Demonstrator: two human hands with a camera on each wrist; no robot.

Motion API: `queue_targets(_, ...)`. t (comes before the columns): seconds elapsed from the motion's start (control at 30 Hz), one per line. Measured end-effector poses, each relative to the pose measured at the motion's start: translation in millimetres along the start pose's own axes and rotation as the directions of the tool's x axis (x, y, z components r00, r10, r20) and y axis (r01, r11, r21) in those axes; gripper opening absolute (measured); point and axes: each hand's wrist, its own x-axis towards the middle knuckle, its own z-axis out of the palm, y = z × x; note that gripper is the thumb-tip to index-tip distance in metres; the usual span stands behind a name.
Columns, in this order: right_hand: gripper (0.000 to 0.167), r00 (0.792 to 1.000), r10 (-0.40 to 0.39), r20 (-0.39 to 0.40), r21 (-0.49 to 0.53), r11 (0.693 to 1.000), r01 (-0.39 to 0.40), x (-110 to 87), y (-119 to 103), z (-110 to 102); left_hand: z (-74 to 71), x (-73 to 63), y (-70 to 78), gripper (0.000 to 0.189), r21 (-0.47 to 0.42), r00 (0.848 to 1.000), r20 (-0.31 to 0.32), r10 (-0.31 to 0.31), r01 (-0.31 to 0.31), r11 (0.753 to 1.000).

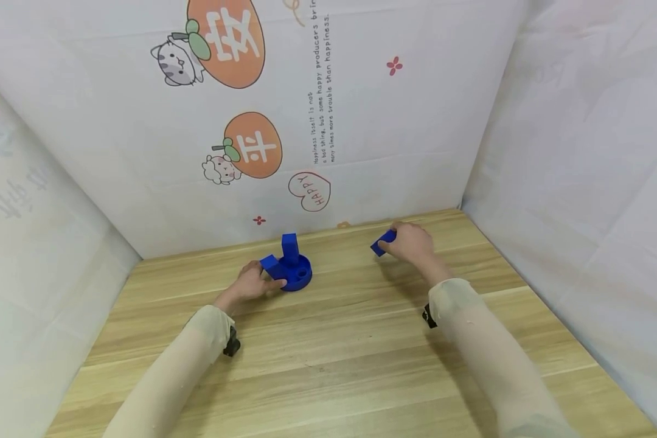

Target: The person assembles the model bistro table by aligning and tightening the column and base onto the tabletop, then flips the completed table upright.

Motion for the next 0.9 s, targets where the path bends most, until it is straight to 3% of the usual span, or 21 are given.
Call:
queue_targets(0.47, 0.05, 0.995, -0.084, -0.053, 0.019, 0.996, 0.085, 0.4, -30, 3, 1.9, -2.6, 3.9, 0.083, -0.021, 1.0, -0.024, -0.007, 0.006, 1.0)
queue_targets(0.9, 0.048, 0.992, -0.115, -0.049, 0.015, 0.993, 0.116, 0.8, -57, 8, 0.7, -1.3, 1.6, 0.085, 0.002, 1.0, -0.017, -0.013, 0.013, 1.0)
